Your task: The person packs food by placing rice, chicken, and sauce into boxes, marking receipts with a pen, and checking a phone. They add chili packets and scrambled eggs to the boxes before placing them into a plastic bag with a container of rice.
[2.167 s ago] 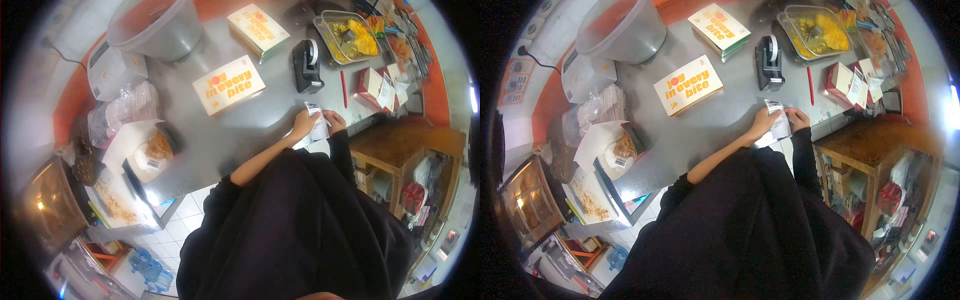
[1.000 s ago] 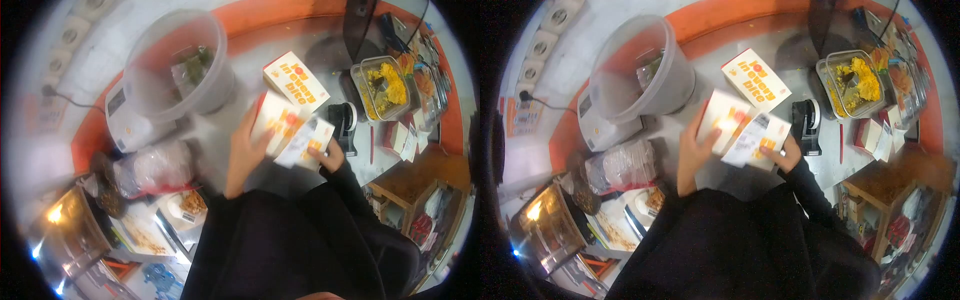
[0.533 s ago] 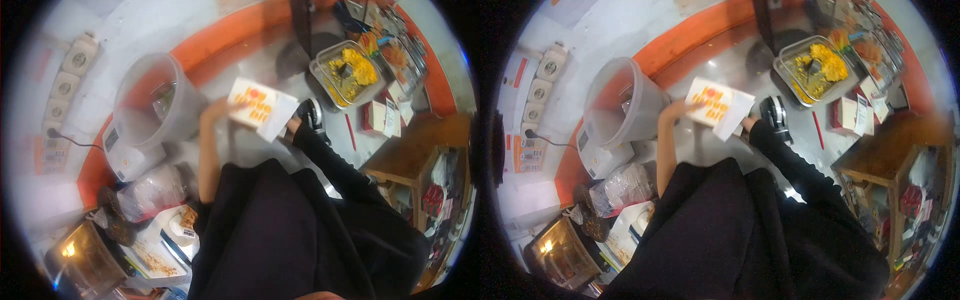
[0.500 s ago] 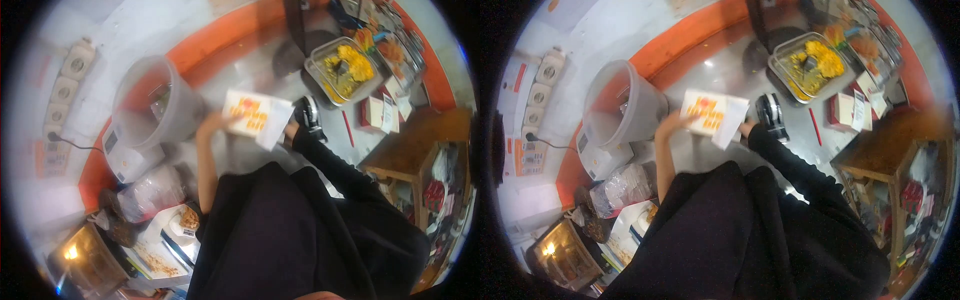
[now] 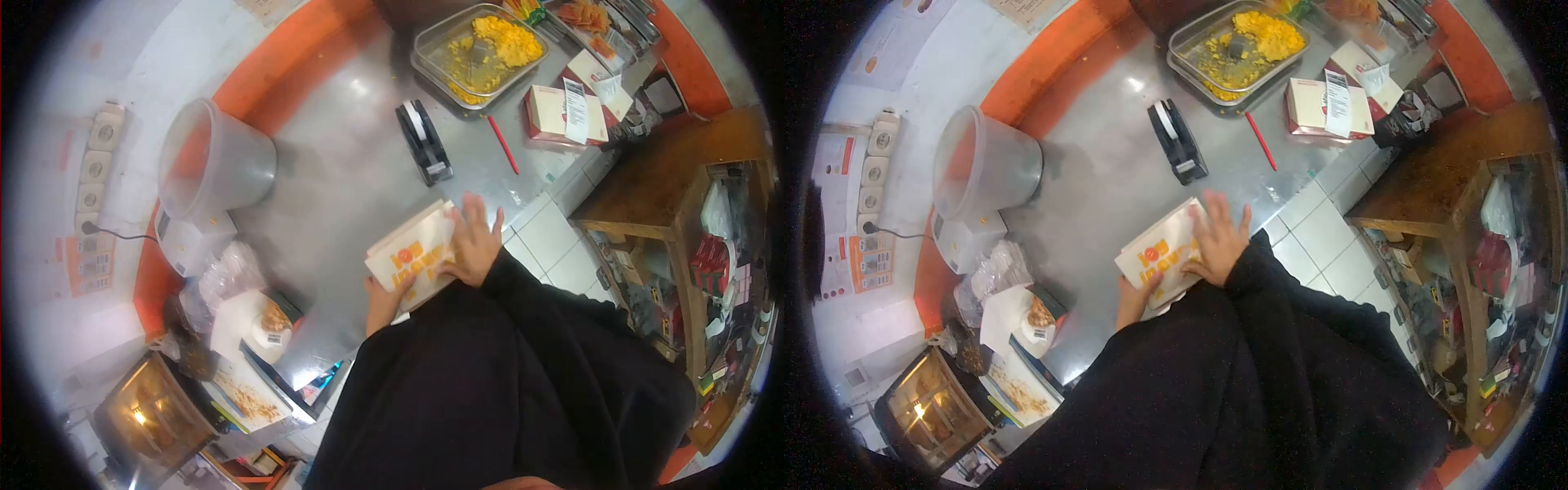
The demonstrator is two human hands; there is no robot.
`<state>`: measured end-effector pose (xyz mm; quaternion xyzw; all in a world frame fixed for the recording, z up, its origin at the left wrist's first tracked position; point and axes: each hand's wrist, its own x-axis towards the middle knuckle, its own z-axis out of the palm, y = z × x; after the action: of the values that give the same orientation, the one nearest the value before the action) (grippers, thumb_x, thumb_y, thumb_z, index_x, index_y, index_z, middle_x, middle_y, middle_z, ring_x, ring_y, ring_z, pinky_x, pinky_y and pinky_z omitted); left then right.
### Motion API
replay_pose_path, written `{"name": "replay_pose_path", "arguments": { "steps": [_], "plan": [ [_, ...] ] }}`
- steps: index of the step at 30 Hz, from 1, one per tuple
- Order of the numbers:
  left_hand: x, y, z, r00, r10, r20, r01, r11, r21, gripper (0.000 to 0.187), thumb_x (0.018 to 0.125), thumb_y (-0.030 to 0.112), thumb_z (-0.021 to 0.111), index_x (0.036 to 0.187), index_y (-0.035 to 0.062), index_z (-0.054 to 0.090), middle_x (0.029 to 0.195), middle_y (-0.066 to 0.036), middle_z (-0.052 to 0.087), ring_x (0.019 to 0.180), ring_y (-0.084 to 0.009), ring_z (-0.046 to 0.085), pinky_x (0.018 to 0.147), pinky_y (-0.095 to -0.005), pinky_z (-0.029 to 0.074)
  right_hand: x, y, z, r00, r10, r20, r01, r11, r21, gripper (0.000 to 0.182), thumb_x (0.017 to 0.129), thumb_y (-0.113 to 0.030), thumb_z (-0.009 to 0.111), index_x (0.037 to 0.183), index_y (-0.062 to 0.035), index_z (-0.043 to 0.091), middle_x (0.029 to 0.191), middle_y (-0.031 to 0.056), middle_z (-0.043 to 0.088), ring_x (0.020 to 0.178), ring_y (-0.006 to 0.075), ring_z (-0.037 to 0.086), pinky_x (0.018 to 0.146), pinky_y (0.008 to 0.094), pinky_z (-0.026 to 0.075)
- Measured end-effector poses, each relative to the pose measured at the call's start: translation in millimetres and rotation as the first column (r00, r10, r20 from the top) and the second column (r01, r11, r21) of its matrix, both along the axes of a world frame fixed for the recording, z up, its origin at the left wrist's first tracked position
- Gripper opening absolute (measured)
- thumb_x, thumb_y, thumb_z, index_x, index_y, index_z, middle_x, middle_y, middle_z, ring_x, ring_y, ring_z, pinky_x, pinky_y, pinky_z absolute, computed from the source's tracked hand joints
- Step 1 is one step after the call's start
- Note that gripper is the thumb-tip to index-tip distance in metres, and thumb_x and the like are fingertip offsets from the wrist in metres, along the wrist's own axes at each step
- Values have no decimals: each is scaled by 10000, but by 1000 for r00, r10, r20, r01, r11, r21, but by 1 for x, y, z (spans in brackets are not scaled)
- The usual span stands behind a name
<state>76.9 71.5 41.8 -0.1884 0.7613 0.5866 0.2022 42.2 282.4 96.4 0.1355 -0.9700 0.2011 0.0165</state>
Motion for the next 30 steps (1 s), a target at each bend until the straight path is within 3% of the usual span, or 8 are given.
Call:
{"name": "replay_pose_path", "arguments": {
  "steps": [5, 7, 11, 18, 21, 26, 28, 30],
  "plan": [
    [-7, 37, 21, 996, -78, -45, 67, 974, -218, 509, 721, 340, 606, 1037, -31, 462, 1045, -162, 440, 927, -220, 474, 791, -319, 395, -12, 2, 4, 961, 277, 16, -276, 953, 126, 689, 694, -530, 459, 1255, -167, 289, 1318, 222, 123, 1232, 312, 138, 862, 626, 129],
    [-10, 44, 38, 996, 84, 42, -92, 971, 223, 408, 777, 290, 548, 1008, -39, 475, 1043, -137, 480, 902, -170, 497, 740, -281, 423, -19, 11, 5, 910, 413, -41, -412, 911, 25, 695, 690, -518, 485, 1256, -165, 291, 1316, 218, 132, 1228, 312, 147, 854, 617, 157],
    [3, 55, 15, 985, 173, 10, -168, 940, 298, 415, 809, 251, 505, 1097, -24, 388, 1019, -107, 501, 883, -134, 504, 728, -253, 428, -22, 59, 6, 991, -124, 57, 132, 975, -177, 722, 701, -459, 558, 1256, -95, 276, 1299, 218, 192, 1202, 296, 229, 895, 521, 228],
    [-17, 146, 1, 987, 74, -140, -23, 943, 332, 580, 779, 214, 546, 1167, -18, 183, 1062, -142, 426, 979, -205, 426, 845, -323, 358, -36, 164, -46, 766, 246, 594, 344, 625, -701, 465, 756, -245, 585, 1115, 0, 417, 900, 88, 570, 807, 137, 545, 713, 264, 433],
    [-45, 191, -29, 773, 60, -631, -275, 929, -249, 616, 763, 296, 559, 1199, -25, 264, 1013, -152, 504, 938, -223, 486, 845, -342, 364, -73, 198, -33, 790, 92, 606, 283, 822, -494, 412, 763, -237, 580, 1066, 11, 452, 901, 73, 559, 800, 125, 525, 720, 256, 420],
    [-33, 123, -21, 835, 461, -299, -399, 883, 247, 343, 796, 286, 490, 966, -9, 536, 831, -115, 595, 811, -207, 557, 725, -314, 420, -104, 218, -33, 952, 85, 294, 74, 868, -491, 621, 722, -212, 605, 1212, 16, 299, 1074, 163, 465, 948, 221, 481, 785, 303, 401],
    [3, 45, 5, 745, 469, -474, -657, 634, -407, 256, 812, 231, 455, 873, 10, 570, 761, -107, 594, 720, -201, 562, 649, -310, 425, -104, 210, -28, 998, 38, 56, -17, 941, -339, 659, 709, -206, 618, 1228, 13, 277, 1132, 171, 413, 1001, 268, 454, 807, 343, 394],
    [48, -50, 5, 198, 587, -785, -980, 92, -179, 194, 795, 190, 472, 862, 24, 546, 805, -105, 553, 745, -228, 524, 660, -317, 401, -85, 181, 1, 985, 45, -164, -81, 972, -220, 645, 712, -196, 616, 1221, 22, 284, 1154, 170, 390, 1011, 278, 445, 807, 356, 395]
  ]
}}
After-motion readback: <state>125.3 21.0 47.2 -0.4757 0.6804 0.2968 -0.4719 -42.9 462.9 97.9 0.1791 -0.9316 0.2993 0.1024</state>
